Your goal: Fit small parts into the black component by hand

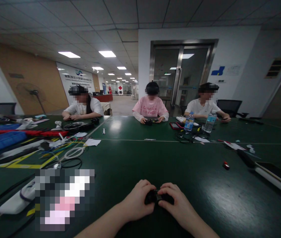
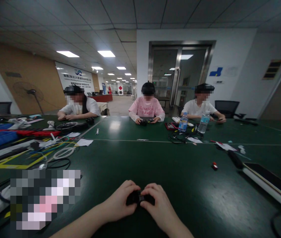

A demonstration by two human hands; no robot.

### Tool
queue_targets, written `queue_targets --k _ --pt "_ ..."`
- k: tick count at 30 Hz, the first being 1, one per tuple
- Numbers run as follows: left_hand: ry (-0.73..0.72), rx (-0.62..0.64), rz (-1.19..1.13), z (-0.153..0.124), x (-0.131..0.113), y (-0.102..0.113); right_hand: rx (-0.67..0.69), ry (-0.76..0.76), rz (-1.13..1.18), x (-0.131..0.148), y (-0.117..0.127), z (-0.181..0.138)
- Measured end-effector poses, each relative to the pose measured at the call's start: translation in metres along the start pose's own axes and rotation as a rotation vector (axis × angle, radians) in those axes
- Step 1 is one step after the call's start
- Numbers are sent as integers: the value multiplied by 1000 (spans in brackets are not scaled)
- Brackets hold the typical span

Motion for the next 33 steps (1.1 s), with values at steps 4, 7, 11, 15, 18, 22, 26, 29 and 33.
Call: queue_targets --k 4,7,11,15,18,22,26,29,33 --pt "0 -4 19 0 0 -1 27 5 -23 2 -1 0" --pt "-1 -14 29 1 2 -3 28 6 -39 2 -2 -1" --pt "-6 -17 39 0 2 -3 4 -2 -38 2 -1 -2" --pt "5 4 42 -1 1 -2 19 5 5 3 0 -3" --pt "8 7 31 -1 0 -1 25 -6 30 2 1 -4" --pt "-6 -11 9 -2 -2 1 12 -18 56 1 4 -4" --pt "-12 -25 -57 -5 -2 3 -18 29 142 7 8 -4" --pt "27 -27 -124 -7 4 1 -42 49 189 9 10 -4" --pt "106 -23 -169 -6 15 -3 -49 62 206 9 10 -5"
Point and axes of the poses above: each hand's wrist, its own z-axis towards the middle knuckle, its own y-axis out of the back of the hand, x = y × z, the point moved 6 cm from there along z, towards the middle knuckle, and after that the axes turned 7 degrees about -x, right-handed, at the moved point
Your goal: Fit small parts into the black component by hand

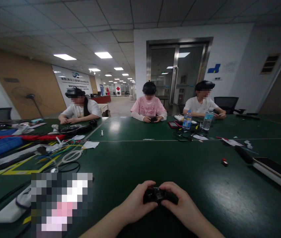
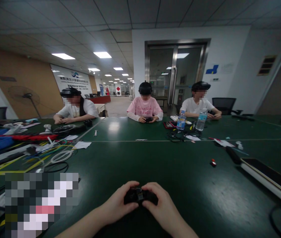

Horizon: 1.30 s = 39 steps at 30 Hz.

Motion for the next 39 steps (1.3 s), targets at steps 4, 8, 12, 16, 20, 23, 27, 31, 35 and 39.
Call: queue_targets --k 4,8,12,16,20,23,27,31,35,39 --pt "-3 13 -11 2 0 -2 31 10 -15 2 0 -2" --pt "-25 43 -82 0 -8 -2 80 2 -45 4 0 -3" --pt "-25 69 -156 0 -11 -1 76 13 -53 7 0 -4" --pt "-25 56 -203 1 -9 0 21 16 -44 7 2 -3" --pt "-30 56 -261 2 -8 -1 13 -17 -26 1 2 -2" --pt "-16 61 -253 2 -5 -3 14 -53 -23 -3 1 -3" --pt "-31 63 -212 2 -5 -4 17 -40 -2 -2 0 -3" --pt "-60 58 -150 1 -10 -1 19 12 32 4 -1 -4" --pt "-97 46 -140 0 -16 2 22 8 37 5 -2 -4" --pt "-74 45 -167 0 -14 1 48 -2 27 5 -4 -3"
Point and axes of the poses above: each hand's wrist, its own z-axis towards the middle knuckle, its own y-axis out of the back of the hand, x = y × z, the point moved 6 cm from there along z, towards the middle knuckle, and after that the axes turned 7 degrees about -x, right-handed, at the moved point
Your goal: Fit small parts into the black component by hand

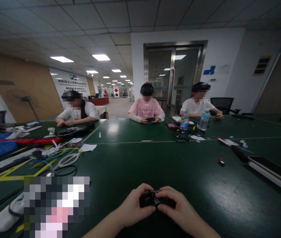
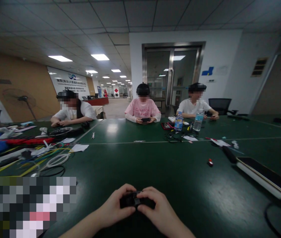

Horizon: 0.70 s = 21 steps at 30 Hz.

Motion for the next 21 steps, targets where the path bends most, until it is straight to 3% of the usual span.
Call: queue_targets --k 21 --pt "14 12 -27 0 3 -2 9 6 -4 2 0 -1"
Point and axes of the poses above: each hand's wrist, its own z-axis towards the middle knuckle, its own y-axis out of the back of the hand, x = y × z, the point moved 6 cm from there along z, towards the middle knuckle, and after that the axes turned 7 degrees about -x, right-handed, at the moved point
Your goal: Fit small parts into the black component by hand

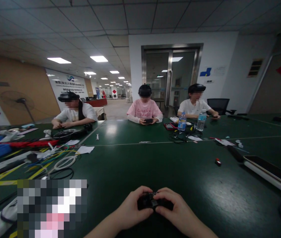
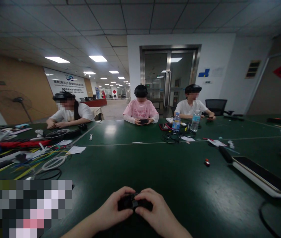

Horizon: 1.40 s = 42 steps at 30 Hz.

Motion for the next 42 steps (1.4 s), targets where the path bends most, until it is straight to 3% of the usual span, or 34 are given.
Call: queue_targets --k 42 --pt "5 -19 17 1 1 1 -3 19 13 -1 -1 0"
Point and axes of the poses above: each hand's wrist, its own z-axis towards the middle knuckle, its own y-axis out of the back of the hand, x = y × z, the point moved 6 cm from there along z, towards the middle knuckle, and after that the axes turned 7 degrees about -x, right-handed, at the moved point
